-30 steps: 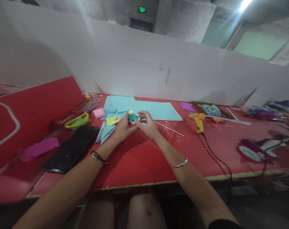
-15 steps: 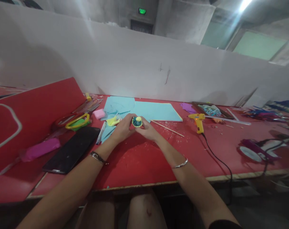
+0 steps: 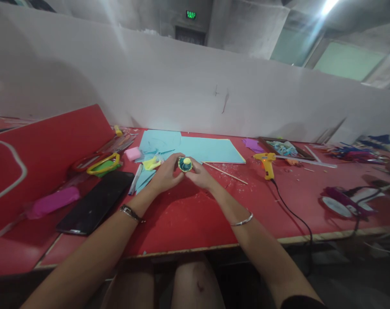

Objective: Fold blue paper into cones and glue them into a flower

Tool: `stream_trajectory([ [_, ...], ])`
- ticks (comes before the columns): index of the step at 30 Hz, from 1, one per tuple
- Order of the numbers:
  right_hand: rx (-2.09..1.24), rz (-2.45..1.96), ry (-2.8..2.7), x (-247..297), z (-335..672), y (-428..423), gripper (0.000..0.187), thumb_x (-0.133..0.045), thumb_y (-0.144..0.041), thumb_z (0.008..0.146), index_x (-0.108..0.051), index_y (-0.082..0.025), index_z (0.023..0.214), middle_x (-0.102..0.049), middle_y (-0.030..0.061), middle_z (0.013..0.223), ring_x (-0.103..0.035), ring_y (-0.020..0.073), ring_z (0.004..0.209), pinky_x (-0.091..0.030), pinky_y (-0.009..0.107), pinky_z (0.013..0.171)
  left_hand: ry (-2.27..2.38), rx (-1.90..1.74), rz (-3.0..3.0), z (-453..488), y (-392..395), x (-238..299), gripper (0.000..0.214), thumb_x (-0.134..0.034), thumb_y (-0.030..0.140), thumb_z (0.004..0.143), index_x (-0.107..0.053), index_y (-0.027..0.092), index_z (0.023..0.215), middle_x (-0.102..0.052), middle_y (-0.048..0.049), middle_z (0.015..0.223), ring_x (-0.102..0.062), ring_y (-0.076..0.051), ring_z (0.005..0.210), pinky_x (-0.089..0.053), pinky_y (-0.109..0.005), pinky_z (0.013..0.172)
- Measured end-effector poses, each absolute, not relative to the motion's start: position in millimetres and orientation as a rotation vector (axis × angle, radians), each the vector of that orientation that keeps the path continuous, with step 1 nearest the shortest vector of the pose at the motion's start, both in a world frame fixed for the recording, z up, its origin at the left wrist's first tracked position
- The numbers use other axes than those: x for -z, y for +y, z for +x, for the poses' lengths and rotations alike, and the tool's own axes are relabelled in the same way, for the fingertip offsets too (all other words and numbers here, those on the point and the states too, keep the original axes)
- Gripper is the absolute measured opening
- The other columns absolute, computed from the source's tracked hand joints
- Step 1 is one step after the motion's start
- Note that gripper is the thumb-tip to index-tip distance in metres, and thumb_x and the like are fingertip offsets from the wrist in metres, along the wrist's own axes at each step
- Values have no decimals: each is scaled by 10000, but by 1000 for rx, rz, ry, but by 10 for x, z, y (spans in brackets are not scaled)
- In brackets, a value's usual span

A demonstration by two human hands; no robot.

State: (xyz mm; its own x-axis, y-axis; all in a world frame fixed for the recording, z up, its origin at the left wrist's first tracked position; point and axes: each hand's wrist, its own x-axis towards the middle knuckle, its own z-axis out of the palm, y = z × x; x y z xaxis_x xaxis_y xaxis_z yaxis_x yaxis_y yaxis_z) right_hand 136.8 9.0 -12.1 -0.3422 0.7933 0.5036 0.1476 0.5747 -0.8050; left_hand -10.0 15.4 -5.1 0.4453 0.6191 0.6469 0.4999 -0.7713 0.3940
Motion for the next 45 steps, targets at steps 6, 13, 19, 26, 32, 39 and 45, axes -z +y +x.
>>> stream_trajectory([
  [6,-746,-733,-1853,174,1354,142,369,-422,-90,649,-529,-170,992,-580,30,982,-504,167,1002,-393,316,906,989,-1247,2529,-97,141,41,364,-448,167,729,-413,127,1089,-543,-91,1017,-524,-171,887,-436,-313,774],
  [13,-558,-806,-1918,173,1402,155,301,-456,-112,694,-547,-137,980,-593,68,976,-536,176,893,-416,322,841,1034,-1189,2406,-91,114,41,504,-562,313,711,-381,159,1155,-526,-73,1029,-521,-149,795,-436,-280,692],
  [19,-464,-809,-2068,115,1427,82,267,-465,-203,771,-535,-139,1021,-585,86,976,-536,190,879,-413,309,795,1136,-1301,2512,-128,144,23,591,-627,470,658,-431,201,1146,-473,-66,1006,-469,-224,944,-385,-352,805],
  [26,-402,-750,-2106,121,1405,74,273,-452,-243,785,-533,-154,1030,-575,85,1019,-530,193,939,-408,303,829,1125,-1320,2599,-139,113,9,627,-653,503,615,-476,210,1141,-403,-49,928,-422,-217,918,-361,-376,833],
  [32,-413,-823,-2037,187,1357,109,327,-481,-221,748,-529,-146,1062,-568,83,1096,-520,197,993,-399,318,869,1045,-1368,2599,-103,76,-8,378,-627,381,681,-566,206,1011,-351,-39,895,-406,-188,907,-393,-335,807],
  [39,-562,-888,-1945,178,1291,125,265,-452,-196,741,-565,-151,976,-598,43,983,-536,164,874,-428,290,787,1038,-1386,2581,-68,45,-16,373,-625,364,686,-538,218,1018,-354,-39,905,-412,-184,902,-399,-339,811],
  [45,-582,-833,-2055,200,1326,153,167,-462,-187,699,-589,-148,800,-584,29,840,-526,148,767,-427,260,710,985,-1378,2622,-74,47,-8,555,-664,441,634,-455,218,1098,-389,-56,947,-420,-208,926,-400,-362,814],
])
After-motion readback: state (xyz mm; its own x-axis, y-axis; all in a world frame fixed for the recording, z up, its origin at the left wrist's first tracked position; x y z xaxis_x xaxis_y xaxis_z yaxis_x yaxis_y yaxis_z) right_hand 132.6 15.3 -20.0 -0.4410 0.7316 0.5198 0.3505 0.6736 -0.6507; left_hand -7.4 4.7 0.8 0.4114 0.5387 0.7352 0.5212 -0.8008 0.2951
